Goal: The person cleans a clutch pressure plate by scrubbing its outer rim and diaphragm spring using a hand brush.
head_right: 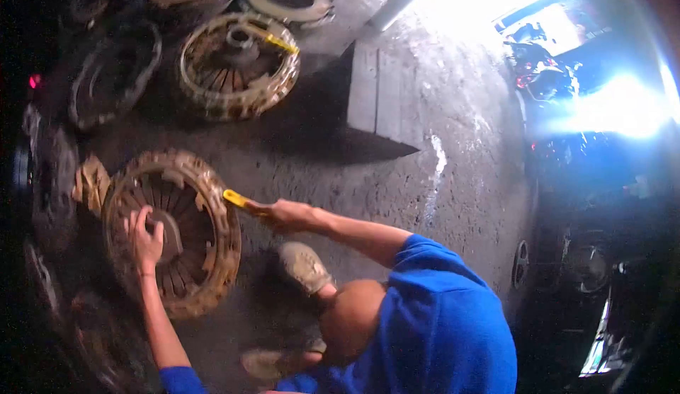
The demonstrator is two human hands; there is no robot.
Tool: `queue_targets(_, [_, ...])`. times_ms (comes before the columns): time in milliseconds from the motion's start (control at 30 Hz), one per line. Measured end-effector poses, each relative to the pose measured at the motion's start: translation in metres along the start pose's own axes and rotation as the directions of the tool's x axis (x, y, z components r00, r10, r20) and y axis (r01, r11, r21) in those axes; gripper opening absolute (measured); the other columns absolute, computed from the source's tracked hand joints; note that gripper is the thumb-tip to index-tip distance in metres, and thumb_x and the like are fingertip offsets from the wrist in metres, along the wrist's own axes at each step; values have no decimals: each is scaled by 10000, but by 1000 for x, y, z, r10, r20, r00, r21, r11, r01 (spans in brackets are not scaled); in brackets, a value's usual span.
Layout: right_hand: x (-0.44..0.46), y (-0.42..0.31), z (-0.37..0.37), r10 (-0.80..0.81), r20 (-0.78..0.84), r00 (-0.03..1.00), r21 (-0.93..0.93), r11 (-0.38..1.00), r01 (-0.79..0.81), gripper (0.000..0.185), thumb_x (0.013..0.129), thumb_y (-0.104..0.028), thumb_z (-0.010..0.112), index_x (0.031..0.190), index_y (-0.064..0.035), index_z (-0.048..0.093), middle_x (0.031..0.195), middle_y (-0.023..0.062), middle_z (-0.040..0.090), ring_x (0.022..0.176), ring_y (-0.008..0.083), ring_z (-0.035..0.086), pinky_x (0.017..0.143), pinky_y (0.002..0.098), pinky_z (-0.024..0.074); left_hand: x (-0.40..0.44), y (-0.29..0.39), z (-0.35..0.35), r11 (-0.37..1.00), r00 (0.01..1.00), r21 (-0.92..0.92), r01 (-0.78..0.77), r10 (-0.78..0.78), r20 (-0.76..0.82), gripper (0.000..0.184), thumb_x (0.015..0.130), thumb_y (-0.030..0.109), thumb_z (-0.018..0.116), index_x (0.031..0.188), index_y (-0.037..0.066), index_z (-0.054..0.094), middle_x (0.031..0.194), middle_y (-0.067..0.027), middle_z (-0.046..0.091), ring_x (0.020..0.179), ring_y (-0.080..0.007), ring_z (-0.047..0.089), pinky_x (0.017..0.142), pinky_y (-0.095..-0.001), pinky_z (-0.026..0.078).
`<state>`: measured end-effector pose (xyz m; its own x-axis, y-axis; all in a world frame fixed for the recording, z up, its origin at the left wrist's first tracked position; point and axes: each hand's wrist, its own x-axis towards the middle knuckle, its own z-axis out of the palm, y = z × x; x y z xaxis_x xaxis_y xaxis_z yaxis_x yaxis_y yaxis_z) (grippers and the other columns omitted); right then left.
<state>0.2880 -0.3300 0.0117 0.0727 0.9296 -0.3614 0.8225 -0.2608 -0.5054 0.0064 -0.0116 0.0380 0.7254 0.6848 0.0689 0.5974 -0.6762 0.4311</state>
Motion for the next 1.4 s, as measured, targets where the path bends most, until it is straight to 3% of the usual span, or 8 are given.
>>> queue_targets(67, [-24, 14, 7, 120, 52, 991, -74, 990, -116, 470, 976, -177, 592, 1421, -55, 497, 855, 172, 720, 647, 260, 686, 593, 418, 556, 0, -12, 16, 997, 994, 67, -41, 48, -101, 486, 919, 383, 661, 1342, 145, 646, 1300, -135, 639, 1335, -384, 511, 1230, -514, 272])
queue_targets(200, [-49, -47, -38, 467, -158, 870, 484, 805, -344, 400, 1033, -285, 610, 1297, 15, 629, 872, 178, 740, 735, 261, 703, 705, 414, 559, 5, -15, 20, 986, 962, 42, -160, 165, -218, 420, 862, 448, 724, 1168, 160, 724, 1119, -72, 698, 1126, -336, 595, 1002, -451, 449])
queue_targets(600, [-67, -26, -5, 635, 113, 764, 176, 744, -645, 639, 1031, -484, 578, 1446, 0, 536, 823, 213, 711, 786, 274, 724, 742, 396, 541, 1, -17, 19, 996, 977, 42, -75, 82, -197, 387, 828, 407, 708, 1130, 166, 720, 974, -50, 637, 967, -284, 580, 923, -425, 475])
queue_targets(900, [-49, -61, -42, 450, -77, 890, 376, 840, -392, 457, 1101, -227, 509, 1555, -181, 482, 853, 81, 646, 763, 95, 579, 676, 310, 514, 1, -24, 20, 989, 972, 90, -119, 135, -194, 365, 826, 402, 695, 1132, 203, 718, 955, 1, 640, 957, -265, 596, 861, -409, 522])
queue_targets(1033, [-16, -94, -40, 159, -97, 982, 250, 959, -131, 536, 1061, -73, 431, 1587, -167, 387, 1337, 311, 617, 1232, 421, 632, 900, 510, 562, -1, -12, 14, 996, 985, 78, -46, 58, -162, 381, 824, 407, 701, 1141, 195, 715, 975, -5, 647, 965, -265, 596, 882, -422, 519])
queue_targets(1167, [102, -70, -37, -28, 39, 999, 8, 1000, 27, 548, 1017, -28, 458, 1559, -93, 415, 886, 202, 701, 612, 241, 679, 530, 368, 596, 2, -26, 24, 988, 972, 99, -123, 140, -190, 397, 841, 439, 698, 1160, 203, 715, 1018, -7, 654, 987, -267, 597, 897, -435, 520])
queue_targets(1267, [113, -120, -96, 139, -49, 989, 160, 979, -129, 460, 1052, -56, 423, 1508, -65, 482, 888, 213, 746, 611, 202, 713, 505, 347, 600, -3, -34, 32, 979, 959, 119, -163, 185, -213, 406, 857, 463, 688, 1171, 208, 717, 1042, -3, 655, 1000, -273, 598, 890, -447, 525])
queue_targets(1400, [43, -96, -59, -171, -267, 948, 86, 976, 200, 573, 986, 5, 457, 1552, -74, 419, 973, 244, 747, 665, 239, 738, 559, 363, 628, -1, -24, 23, 988, 982, 129, -82, 102, -162, 398, 845, 468, 698, 1162, 228, 725, 1040, 11, 659, 999, -250, 603, 855, -447, 548])
